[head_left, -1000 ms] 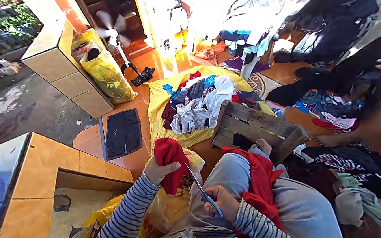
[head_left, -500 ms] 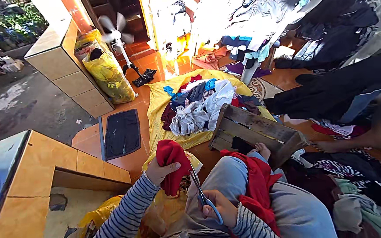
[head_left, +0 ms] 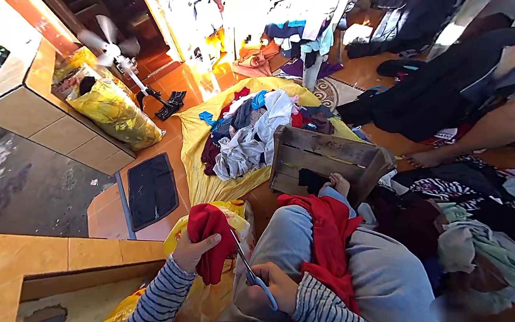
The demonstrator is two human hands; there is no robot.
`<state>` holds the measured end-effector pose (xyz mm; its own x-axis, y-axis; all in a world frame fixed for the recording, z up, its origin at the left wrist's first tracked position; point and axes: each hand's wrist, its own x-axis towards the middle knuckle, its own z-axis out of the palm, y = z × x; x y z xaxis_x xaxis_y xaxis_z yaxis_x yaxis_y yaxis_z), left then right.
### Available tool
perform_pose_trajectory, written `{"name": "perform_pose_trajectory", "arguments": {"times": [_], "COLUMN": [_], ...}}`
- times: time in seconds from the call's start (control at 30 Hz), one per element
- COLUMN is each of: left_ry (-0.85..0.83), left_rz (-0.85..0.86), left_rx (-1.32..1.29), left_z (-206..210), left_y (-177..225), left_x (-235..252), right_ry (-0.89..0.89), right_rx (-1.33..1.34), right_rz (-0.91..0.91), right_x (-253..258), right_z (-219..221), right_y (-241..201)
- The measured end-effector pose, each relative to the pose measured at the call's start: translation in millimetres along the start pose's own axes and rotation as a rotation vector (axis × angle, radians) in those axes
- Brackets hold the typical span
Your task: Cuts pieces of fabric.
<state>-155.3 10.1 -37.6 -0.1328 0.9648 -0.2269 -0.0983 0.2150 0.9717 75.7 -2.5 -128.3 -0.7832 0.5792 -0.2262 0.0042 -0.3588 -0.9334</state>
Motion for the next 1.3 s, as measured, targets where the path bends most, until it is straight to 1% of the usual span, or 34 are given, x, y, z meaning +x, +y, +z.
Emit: {"name": "perform_pose_trajectory", "arguments": {"times": [0.27,0.43,0.63,0.8,1.3], "left_ry": [0.069,0.075,0.082,0.08,0.089], "left_rz": [-0.122,-0.148,-0.167,-0.163,-0.195], "left_rx": [0.099,0.125,0.126,0.137,0.14], "left_z": [25,34,43,46,48], "left_y": [2,1,1,-1,-3], "left_x": [8,10,10,11,12], "right_ry": [-0.017,-0.049,-0.054,-0.048,-0.069], "right_rx": [0.195,0.303,0.365,0.363,0.423], "right_rz": [-0.083,-0.107,-0.093,-0.066,-0.081], "right_x": [-1,0,0,-1,0], "right_z": [-12,-18,-19,-20,-19], "right_y": [10,15,15,11,13]}}
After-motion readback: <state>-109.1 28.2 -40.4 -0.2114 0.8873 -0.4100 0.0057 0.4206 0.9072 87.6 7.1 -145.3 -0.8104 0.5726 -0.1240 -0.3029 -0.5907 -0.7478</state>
